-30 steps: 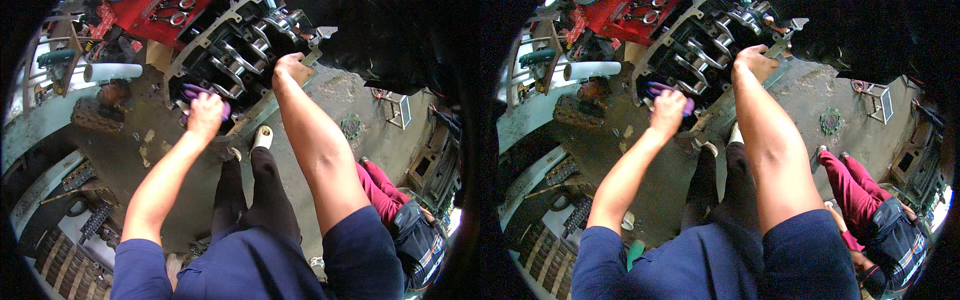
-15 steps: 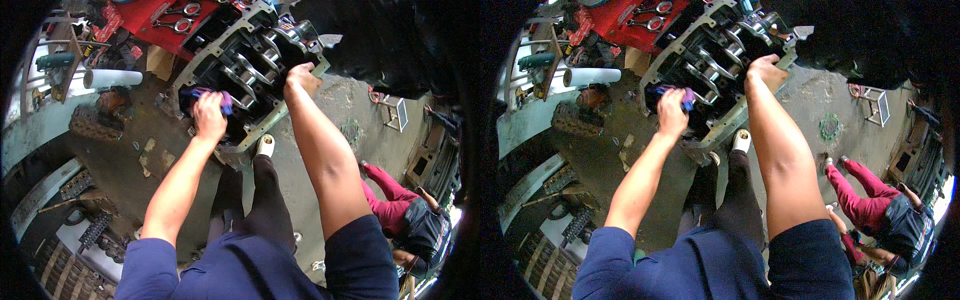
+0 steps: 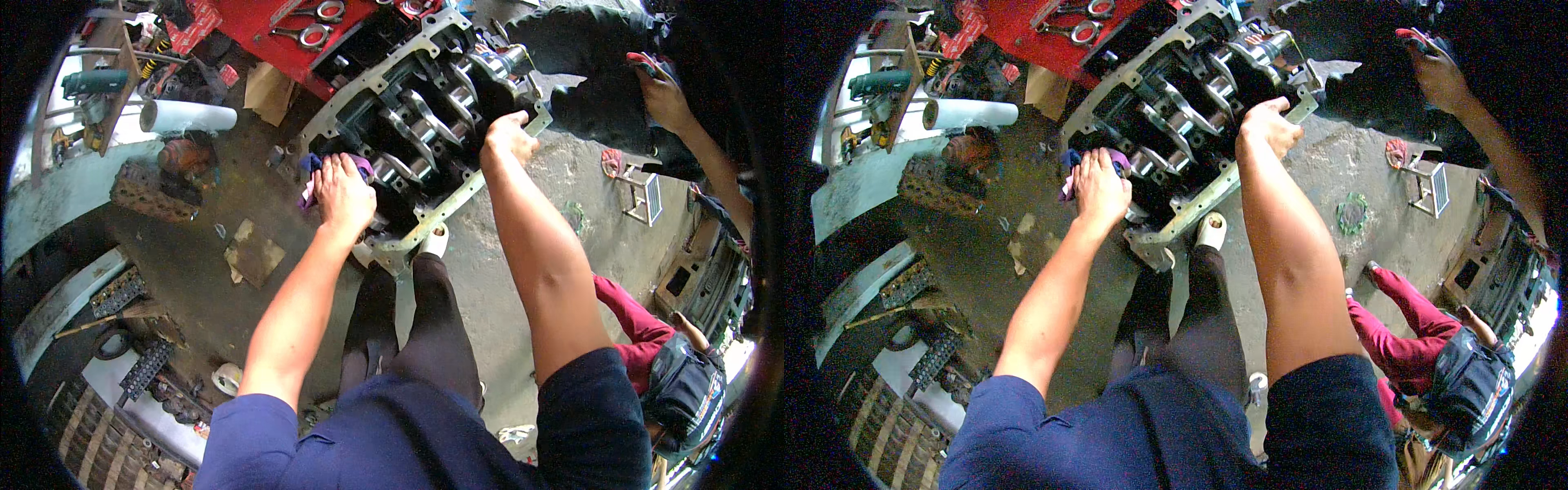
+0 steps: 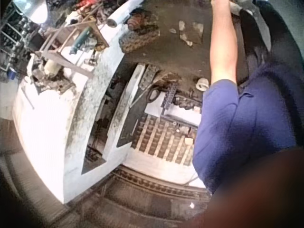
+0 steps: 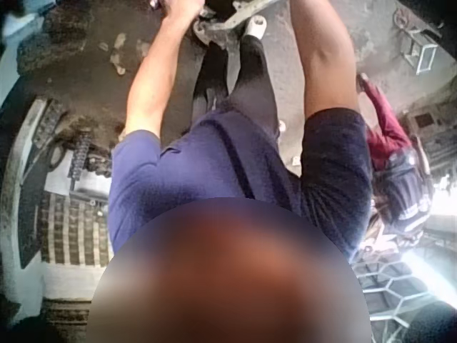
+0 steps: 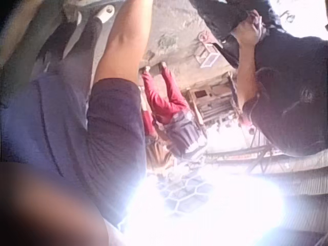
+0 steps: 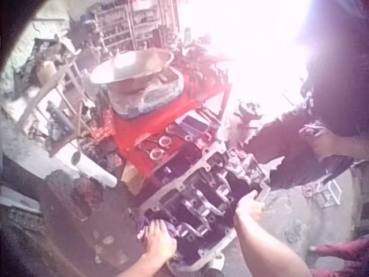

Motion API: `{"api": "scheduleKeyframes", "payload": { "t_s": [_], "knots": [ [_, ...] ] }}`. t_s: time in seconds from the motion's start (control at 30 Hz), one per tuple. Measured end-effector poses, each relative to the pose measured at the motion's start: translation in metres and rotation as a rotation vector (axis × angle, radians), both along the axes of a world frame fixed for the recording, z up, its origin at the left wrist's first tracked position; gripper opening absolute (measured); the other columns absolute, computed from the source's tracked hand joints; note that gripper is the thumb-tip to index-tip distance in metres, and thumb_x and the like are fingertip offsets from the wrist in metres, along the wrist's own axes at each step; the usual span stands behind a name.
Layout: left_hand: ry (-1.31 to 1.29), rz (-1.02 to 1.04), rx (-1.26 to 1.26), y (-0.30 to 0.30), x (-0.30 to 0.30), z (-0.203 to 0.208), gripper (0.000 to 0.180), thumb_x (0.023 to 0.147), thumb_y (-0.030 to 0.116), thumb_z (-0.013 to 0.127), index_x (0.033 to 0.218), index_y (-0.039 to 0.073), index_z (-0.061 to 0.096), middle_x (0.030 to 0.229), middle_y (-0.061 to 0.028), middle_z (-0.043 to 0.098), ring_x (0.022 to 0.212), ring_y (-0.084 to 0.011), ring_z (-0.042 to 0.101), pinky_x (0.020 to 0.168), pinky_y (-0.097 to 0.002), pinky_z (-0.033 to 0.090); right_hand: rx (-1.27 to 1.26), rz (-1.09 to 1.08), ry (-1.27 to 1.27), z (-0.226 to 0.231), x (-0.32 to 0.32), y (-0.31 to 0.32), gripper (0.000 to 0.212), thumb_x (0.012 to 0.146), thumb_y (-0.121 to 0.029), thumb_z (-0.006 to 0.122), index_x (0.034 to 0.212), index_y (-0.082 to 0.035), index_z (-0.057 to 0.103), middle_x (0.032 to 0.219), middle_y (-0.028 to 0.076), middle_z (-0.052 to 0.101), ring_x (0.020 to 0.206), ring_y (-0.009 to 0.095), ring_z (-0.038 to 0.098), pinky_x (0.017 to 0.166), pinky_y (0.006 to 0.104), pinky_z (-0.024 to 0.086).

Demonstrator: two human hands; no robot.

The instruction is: The person cleans the crankshaft and engine block with a cloth, then uses a torque wrench to tighten bolts on the crankshaft. Another person assists by holding the crankshaft in place.

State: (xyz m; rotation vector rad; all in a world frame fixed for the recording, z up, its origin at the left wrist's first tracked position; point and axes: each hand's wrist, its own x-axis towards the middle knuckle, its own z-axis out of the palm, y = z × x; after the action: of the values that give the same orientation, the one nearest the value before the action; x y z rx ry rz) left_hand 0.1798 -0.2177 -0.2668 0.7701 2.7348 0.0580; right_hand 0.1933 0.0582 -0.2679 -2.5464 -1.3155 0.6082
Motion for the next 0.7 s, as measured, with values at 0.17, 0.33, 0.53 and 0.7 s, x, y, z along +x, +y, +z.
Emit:
{"api": "scheduleKeyframes", "payload": {
  "t_s": [0.17, 0.33, 0.53, 0.7],
  "knots": [
    [-0.194, -0.221, 0.180, -0.027, 0.003, 0.007, 0.048, 0.075, 0.009, 0.067, 0.121, -0.001, 0.053, 0.124, -0.0225, 0.059, 0.122, -0.0364, 0.052, 0.105, -0.0499, 0.039, -0.028, 0.028, -0.016, 0.003, 0.000, -0.002, 0.064, 0.086, -0.052, 0.046, 0.119, 0.002, 0.054, 0.115, 0.024, 0.064, 0.102, 0.041, 0.066, 0.089, 0.0517, 0.051],
    [-0.676, 0.339, 0.692, -0.051, 0.008, 0.052, 0.020, 0.083, 0.016, 0.068, 0.100, 0.006, 0.066, 0.094, -0.0049, 0.067, 0.084, -0.0161, 0.063, 0.083, -0.0336, 0.051, -0.051, 0.029, 0.028, 0.005, 0.000, -0.001, 0.063, 0.084, -0.051, 0.049, 0.118, 0.003, 0.054, 0.117, 0.026, 0.063, 0.102, 0.040, 0.066, 0.090, 0.0506, 0.051],
    [0.073, 0.333, 0.723, -0.069, 0.052, 0.028, 0.046, 0.077, -0.004, 0.064, 0.122, 0.002, 0.061, 0.125, -0.0161, 0.061, 0.121, -0.0347, 0.055, 0.109, -0.0430, 0.038, -0.038, 0.030, -0.013, -0.002, 0.004, 0.000, 0.063, 0.083, -0.051, 0.053, 0.116, 0.003, 0.053, 0.109, 0.024, 0.066, 0.099, 0.041, 0.067, 0.086, 0.0509, 0.052],
    [0.060, 0.289, 0.525, -0.067, 0.096, -0.010, 0.050, 0.068, 0.001, 0.070, 0.117, 0.009, 0.066, 0.129, -0.0093, 0.060, 0.123, -0.0319, 0.049, 0.109, -0.0426, 0.036, -0.013, 0.044, 0.052, -0.006, 0.004, -0.001, 0.062, 0.083, -0.049, 0.057, 0.115, 0.003, 0.052, 0.108, 0.025, 0.066, 0.097, 0.041, 0.067, 0.085, 0.0514, 0.053]
  ]
}}
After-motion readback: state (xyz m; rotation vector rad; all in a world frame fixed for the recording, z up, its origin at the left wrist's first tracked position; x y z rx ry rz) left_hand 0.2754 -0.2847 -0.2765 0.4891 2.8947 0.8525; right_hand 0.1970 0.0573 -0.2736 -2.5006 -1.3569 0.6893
